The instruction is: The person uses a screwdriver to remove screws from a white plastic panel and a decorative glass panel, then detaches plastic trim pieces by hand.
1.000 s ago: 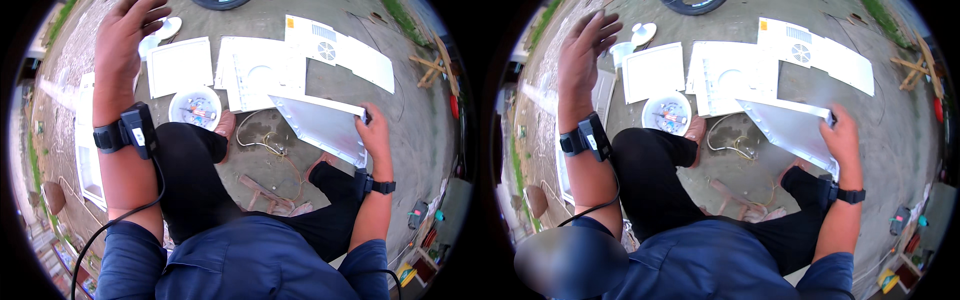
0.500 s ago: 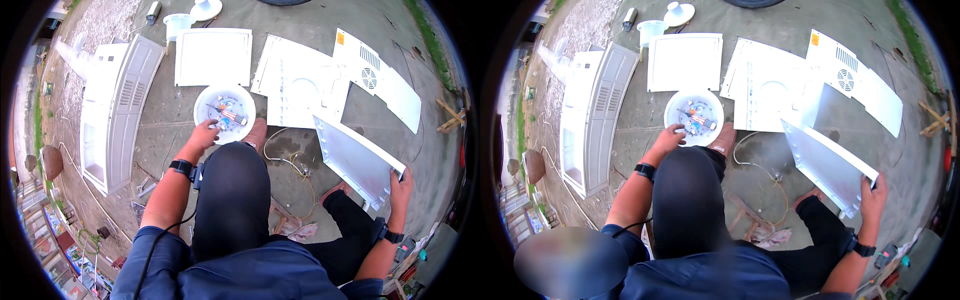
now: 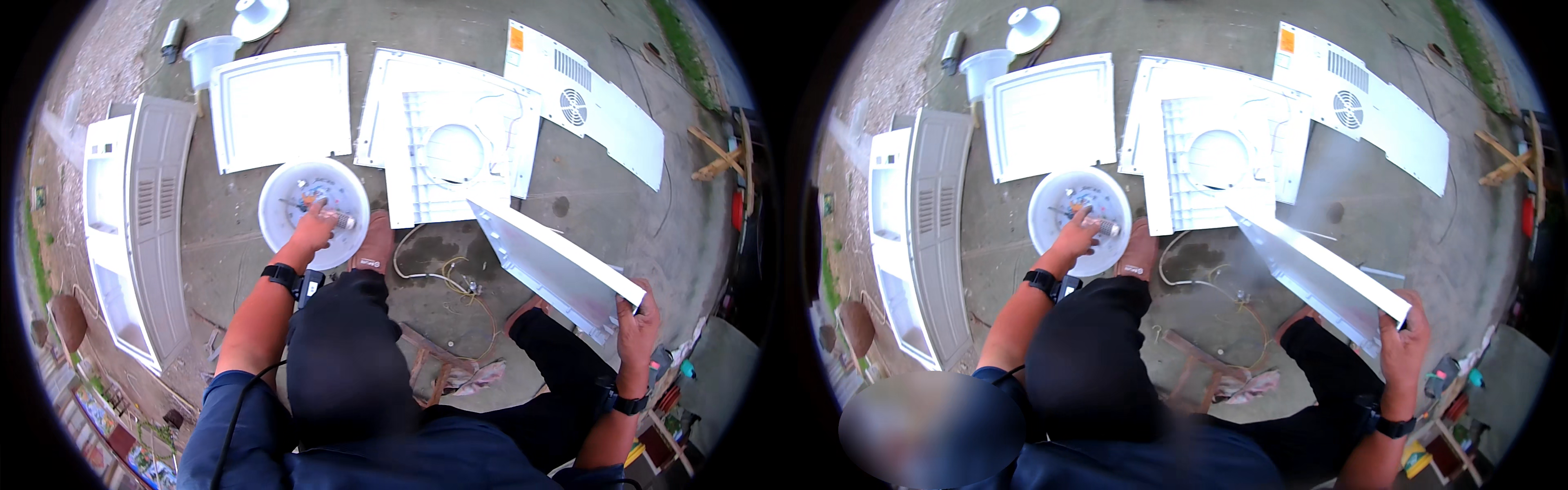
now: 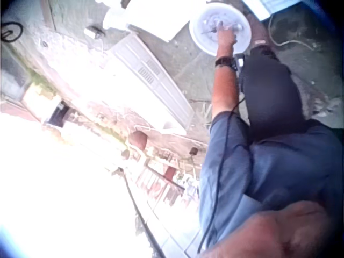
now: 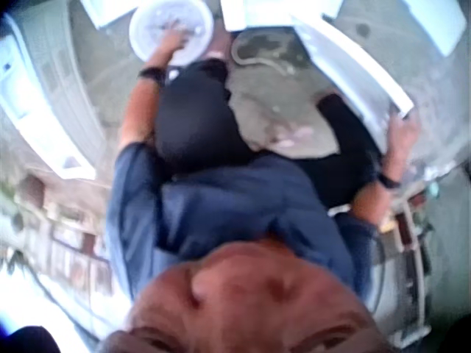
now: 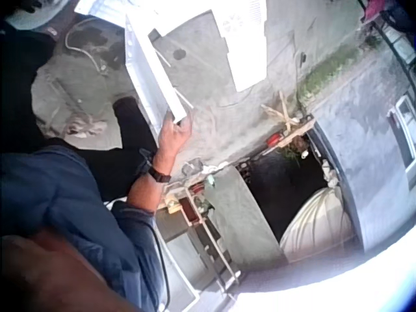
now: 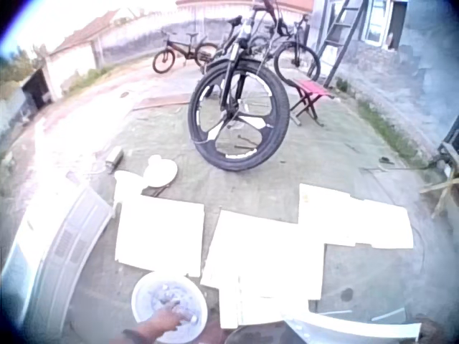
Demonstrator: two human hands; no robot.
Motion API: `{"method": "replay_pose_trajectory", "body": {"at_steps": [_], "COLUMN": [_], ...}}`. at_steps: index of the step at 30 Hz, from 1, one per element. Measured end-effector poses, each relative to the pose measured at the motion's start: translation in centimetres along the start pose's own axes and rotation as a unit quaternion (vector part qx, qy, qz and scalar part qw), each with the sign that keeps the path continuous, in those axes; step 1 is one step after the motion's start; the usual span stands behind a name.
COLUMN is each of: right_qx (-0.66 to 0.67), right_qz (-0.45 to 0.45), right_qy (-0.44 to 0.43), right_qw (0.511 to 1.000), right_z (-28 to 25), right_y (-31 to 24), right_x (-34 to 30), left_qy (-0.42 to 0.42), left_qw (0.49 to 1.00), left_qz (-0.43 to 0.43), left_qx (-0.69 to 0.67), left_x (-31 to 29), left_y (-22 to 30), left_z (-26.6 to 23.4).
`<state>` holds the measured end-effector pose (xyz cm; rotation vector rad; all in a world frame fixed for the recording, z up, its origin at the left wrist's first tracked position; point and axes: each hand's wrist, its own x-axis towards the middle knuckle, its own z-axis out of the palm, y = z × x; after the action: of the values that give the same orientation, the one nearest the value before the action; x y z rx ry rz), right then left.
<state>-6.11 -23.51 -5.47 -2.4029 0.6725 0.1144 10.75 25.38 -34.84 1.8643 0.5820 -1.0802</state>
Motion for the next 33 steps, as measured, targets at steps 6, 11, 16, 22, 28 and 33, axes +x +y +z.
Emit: {"method": "replay_pose_trajectory", "body": {"at_steps": [6, 11, 16, 22, 28, 33], "right_qx": [-0.004, 0.005, 0.018, 0.022, 0.048, 0.038], "right_qz": [-0.035, -0.024, -0.027, -0.066, -0.091, -0.159], "right_qy": [0.013, 0.02, 0.017, 0.037, 0.012, -0.005], "right_qw": [0.999, 1.0, 0.999, 0.997, 0.995, 0.986], "right_z": [0.3, 0.3, 0.6, 1.1, 0.9, 1.2], "right_y": [0.1, 0.4, 0.3, -0.3, -1.1, 0.1], "right_x": [0.1, 0.1, -0.3, -1.2, -2.3, -3.2], "left_qy": [-0.033, -0.007, 0.009, 0.038, 0.033, 0.036], "left_qw": [0.998, 0.996, 0.997, 0.998, 0.994, 0.94], "left_qz": [-0.054, -0.052, -0.049, -0.028, 0.104, 0.329], "left_qx": [0.023, -0.066, -0.066, -0.043, -0.016, 0.078], "left_x": [0.3, 0.8, -1.1, -4.6, -9.5, -19.9], "left_y": [1.4, 0.4, 0.3, 1.6, 11.1, 23.4], "left_z": [0.5, 0.2, -0.5, -1.2, -4.9, -4.0]}}
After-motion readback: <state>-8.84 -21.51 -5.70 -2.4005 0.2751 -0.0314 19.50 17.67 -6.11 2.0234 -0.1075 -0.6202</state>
